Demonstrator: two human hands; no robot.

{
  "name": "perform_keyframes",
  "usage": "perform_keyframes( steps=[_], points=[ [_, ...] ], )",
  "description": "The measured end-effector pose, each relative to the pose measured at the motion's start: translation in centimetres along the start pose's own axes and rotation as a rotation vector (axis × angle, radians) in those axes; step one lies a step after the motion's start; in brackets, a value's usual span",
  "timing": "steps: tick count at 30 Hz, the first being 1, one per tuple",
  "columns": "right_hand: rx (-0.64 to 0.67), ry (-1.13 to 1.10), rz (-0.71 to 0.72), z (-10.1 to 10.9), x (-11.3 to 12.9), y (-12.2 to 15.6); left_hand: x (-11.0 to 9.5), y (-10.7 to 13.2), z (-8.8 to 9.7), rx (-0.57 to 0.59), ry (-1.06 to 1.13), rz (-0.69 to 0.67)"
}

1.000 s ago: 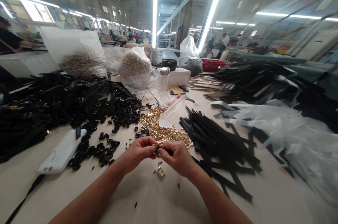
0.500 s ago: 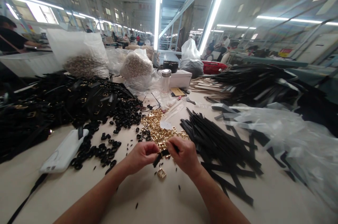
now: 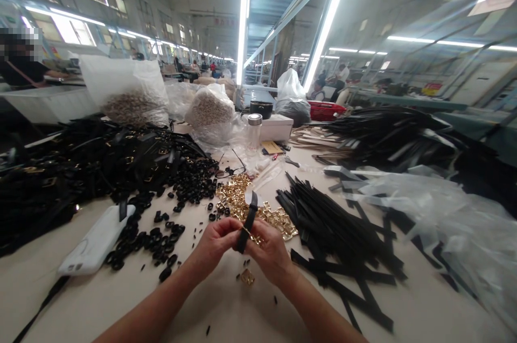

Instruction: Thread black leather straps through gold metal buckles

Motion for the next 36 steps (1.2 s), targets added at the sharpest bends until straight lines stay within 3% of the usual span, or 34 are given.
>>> perform_keyframes(
  steps=[3, 7, 12, 16, 22, 25, 28, 32, 36],
  points=[
    [-0.018, -0.24, -0.076, -0.4, -0.7, 0.0, 0.4, 0.0, -0.4, 0.02, 0.014, 0.022],
    [0.074, -0.61, -0.248, -1.6, -1.8, 0.2, 0.8, 0.0, -0.7, 0.027, 0.01, 0.049],
    [0.084, -0.751, -0.342, -2.3, -2.2, 0.3, 1.0, 0.0, -1.1, 0.031, 0.025, 0.061],
    [0.015, -0.709, -0.35, -1.9, -2.5, 0.2, 1.3, 0.0, -1.1, 0.045, -0.001, 0.068],
    [-0.079, -0.389, -0.187, 0.2, -2.1, -0.1, 0.9, -0.4, 0.5, -0.021, -0.13, -0.051],
    [0.009, -0.227, -0.135, 0.2, -1.6, -0.1, 0.6, -0.6, 0.9, -0.015, -0.05, -0.03],
    [0.147, -0.15, -0.111, -0.6, -1.2, 0.1, 0.2, -0.5, 0.8, 0.061, 0.008, 0.003],
    [0.223, -0.202, -0.146, -1.4, -1.1, 0.4, -0.1, -0.3, 0.7, 0.186, -0.029, 0.055],
    [0.296, -0.312, -0.16, -1.9, -1.3, 0.6, -0.2, -0.2, 1.2, 0.166, -0.015, 0.049]
  ],
)
Point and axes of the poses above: each hand's wrist, its own y-axis away from the middle knuckle, its own z-axis out of the back of the hand, x = y × z, the point moved 5 cm from there along -y, towards the middle knuckle, and after that the axes turned 6 degrees about y, right-handed, at the moved point
